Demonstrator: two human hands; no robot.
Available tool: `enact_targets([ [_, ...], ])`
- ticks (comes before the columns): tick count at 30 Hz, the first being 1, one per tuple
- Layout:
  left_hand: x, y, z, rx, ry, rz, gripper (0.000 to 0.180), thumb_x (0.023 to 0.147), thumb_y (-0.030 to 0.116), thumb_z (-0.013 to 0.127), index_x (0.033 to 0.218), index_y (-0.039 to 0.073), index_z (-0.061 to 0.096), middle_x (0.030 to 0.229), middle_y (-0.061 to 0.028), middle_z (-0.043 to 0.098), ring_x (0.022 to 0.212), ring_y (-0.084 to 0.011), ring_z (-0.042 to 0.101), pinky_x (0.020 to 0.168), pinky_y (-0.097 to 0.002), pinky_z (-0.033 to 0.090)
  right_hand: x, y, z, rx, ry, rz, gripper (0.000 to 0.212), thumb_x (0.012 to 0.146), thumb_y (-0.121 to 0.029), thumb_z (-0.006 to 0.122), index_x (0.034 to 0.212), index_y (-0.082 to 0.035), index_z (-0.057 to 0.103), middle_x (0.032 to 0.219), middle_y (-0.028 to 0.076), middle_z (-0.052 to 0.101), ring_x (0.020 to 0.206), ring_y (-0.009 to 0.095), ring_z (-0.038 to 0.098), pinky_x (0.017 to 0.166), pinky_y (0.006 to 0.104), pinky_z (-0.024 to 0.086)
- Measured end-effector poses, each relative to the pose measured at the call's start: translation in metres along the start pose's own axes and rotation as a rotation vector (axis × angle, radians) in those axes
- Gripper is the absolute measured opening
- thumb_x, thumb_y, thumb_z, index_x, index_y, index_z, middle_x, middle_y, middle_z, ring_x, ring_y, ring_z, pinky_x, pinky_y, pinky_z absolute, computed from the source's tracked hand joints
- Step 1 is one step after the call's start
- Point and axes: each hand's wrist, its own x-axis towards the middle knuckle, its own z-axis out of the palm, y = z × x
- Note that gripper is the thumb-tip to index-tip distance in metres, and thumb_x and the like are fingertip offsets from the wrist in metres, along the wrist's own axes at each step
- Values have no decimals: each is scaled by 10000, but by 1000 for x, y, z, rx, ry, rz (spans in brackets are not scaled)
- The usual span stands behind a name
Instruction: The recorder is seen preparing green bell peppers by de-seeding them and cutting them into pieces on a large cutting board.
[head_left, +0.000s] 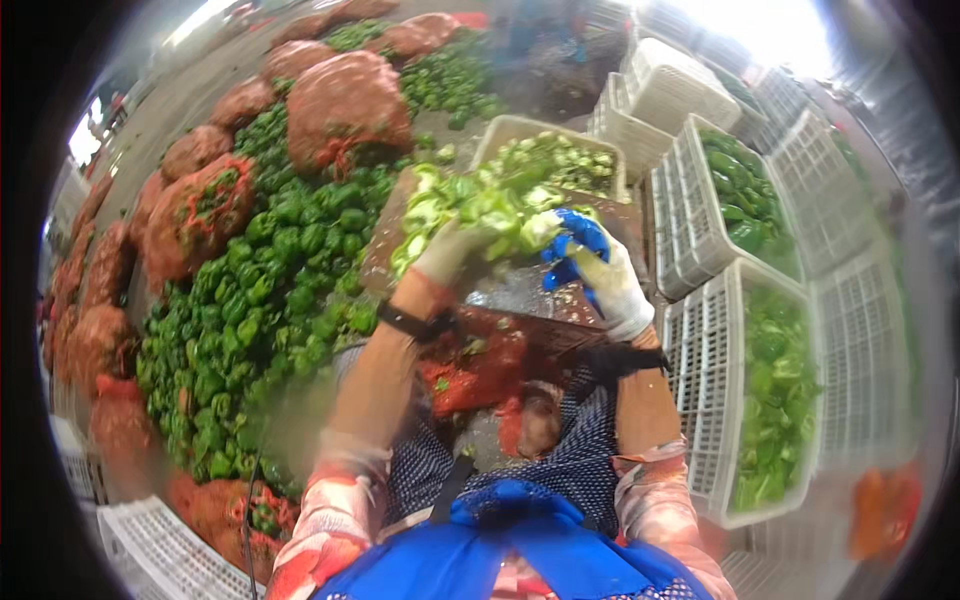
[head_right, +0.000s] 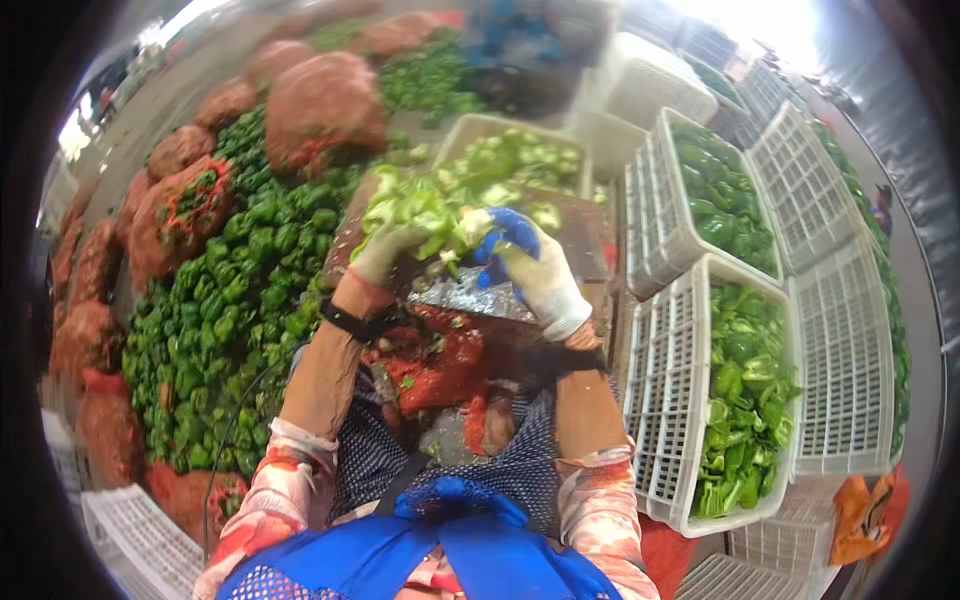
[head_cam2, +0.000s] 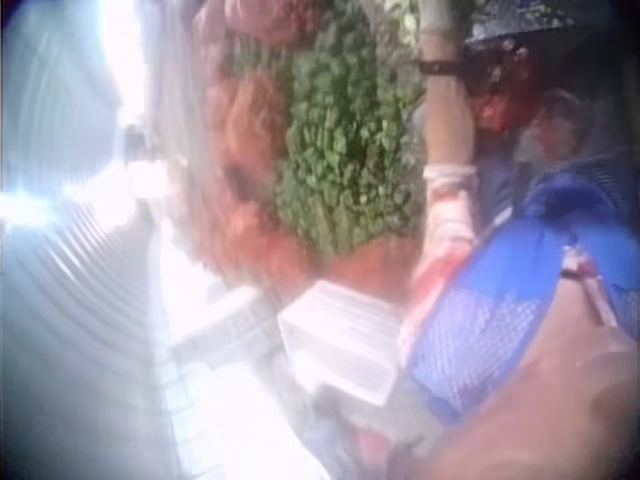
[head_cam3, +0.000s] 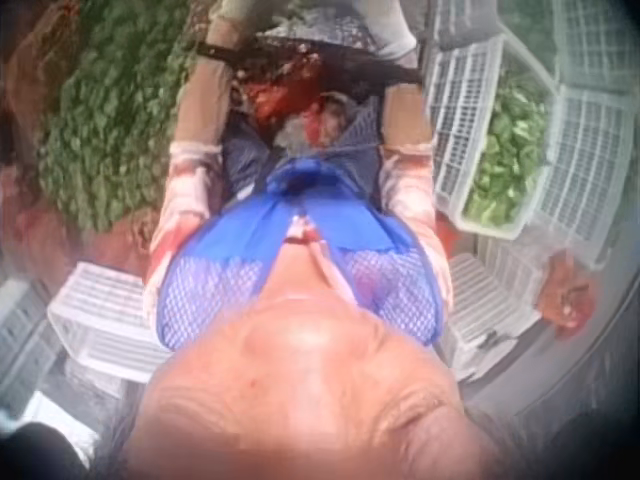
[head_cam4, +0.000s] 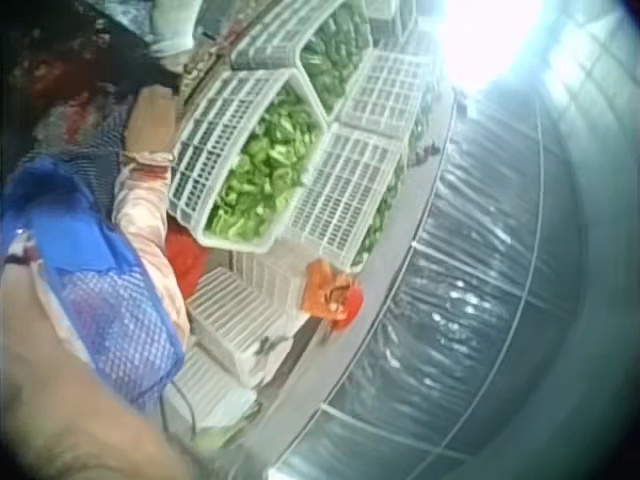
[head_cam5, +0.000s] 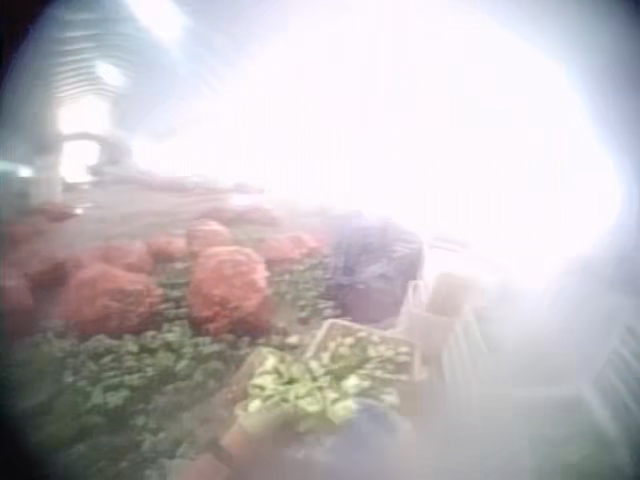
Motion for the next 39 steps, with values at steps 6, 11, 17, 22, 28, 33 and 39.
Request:
enact_targets([
  [6, -5, 3, 5, 197, 0, 17, 500, 830, -11, 499, 1316, 88, 440, 989, -68, 620, 717, -150, 628, 488, -256, 500, 1, 12, 18, -153, -18, -17, 368, 860, -72, 600, 1224, -30, 571, 1033, 88, 665, 882, 141, 625, 776, 274, 516],
  [11, 13, -13, 3, 496, 70, 125, 670, 786, -16, 636, 1396, 66, 369, 1138, -73, 580, 972, -147, 578, 782, -268, 514, 14, 18, 33, -810, -77, -93, 533, 833, -311, 635, 1295, -86, 491, 1026, 215, 649, 915, 382, 634, 793, 410, 512],
  [17, 12, -24, -18, 596, -67, 306, 461, 871, 60, 569, 1316, 52, 450, 1046, -70, 598, 911, -159, 580, 720, -253, 502, 16, 27, 41, -810, -99, -94, 381, 774, -225, 610, 1102, -44, 540, 901, 232, 641, 837, 404, 630, 729, 464, 506],
  [22, 40, -63, -70, 1151, -28, 681, 317, 832, -43, 483, 1144, -54, 538, 1324, -246, 405, 1055, -300, 587, 824, -338, 524, 11, 32, 55, -1031, -55, -53, 319, 827, -209, 550, 1074, -8, 523, 778, 214, 647, 743, 394, 645, 671, 465, 505],
  [28, 22, -41, -31, 1679, -11, 852, 329, 788, -40, 514, 1114, -38, 557, 1237, -215, 493, 1109, -332, 539, 893, -357, 489, 12, 36, 36, -647, -86, -21, 356, 780, -184, 569, 1115, -63, 559, 934, 204, 650, 868, 386, 630, 735, 430, 502],
  [33, 18, -40, -18, 983, 119, 429, 363, 879, 91, 542, 1218, -31, 496, 1150, -188, 543, 1059, -303, 555, 911, -328, 462, 9, 35, 40, -999, -138, -44, 420, 837, -223, 551, 1184, 11, 515, 864, 212, 657, 797, 364, 655, 698, 434, 509],
  [39, 35, -50, -35, 1358, 61, 490, 324, 979, 111, 440, 1249, -67, 450, 1206, -201, 498, 932, -235, 602, 784, -303, 513, 16, 30, 38, -1028, -122, 35, 308, 844, -235, 518, 1082, -44, 558, 847, 211, 656, 800, 354, 656, 694, 448, 504],
])
